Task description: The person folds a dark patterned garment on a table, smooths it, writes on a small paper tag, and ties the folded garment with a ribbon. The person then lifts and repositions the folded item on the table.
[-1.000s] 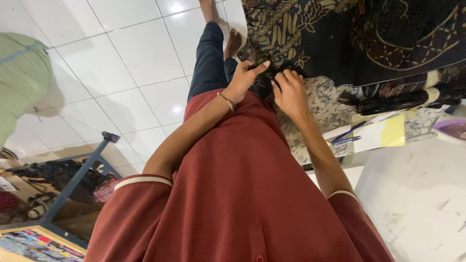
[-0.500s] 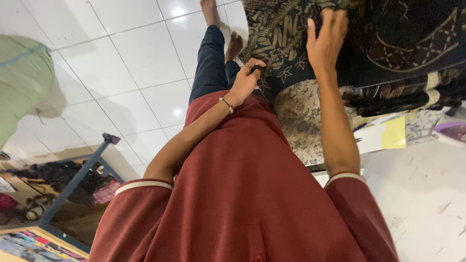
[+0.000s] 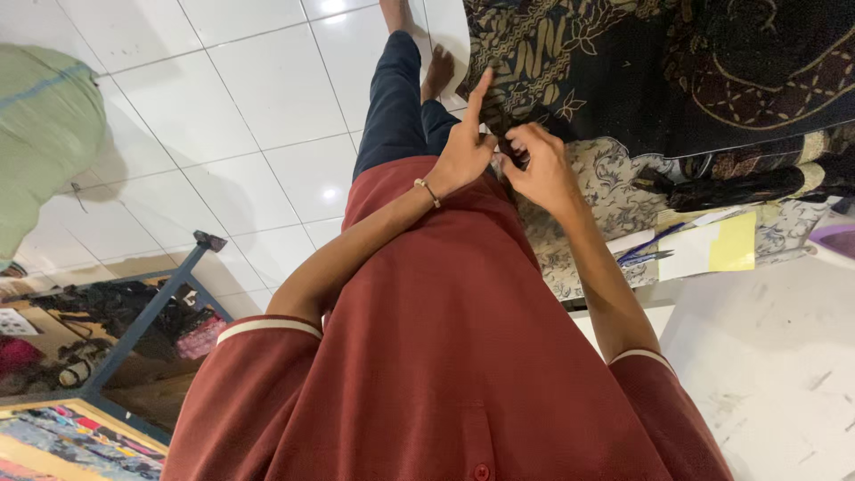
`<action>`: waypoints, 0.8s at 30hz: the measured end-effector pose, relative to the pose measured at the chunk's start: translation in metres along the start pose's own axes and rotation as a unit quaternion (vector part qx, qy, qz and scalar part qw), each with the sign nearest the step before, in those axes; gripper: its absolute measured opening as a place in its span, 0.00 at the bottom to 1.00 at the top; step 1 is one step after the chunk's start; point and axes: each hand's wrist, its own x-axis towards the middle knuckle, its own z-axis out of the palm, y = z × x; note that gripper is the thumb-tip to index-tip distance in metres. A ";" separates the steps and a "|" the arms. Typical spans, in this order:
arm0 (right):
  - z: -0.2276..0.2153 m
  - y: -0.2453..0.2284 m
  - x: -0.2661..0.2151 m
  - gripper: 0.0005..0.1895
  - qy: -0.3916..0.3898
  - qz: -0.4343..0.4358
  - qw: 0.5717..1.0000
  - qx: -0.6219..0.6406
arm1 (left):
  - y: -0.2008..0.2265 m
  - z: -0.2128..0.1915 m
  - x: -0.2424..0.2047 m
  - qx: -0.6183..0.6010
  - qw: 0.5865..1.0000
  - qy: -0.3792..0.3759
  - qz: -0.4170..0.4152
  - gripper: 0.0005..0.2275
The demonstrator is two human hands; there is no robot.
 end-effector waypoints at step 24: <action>0.011 0.037 0.004 0.07 -0.063 0.096 0.986 0.123 | -0.056 0.013 0.012 -0.284 0.932 0.001 -0.227 0.21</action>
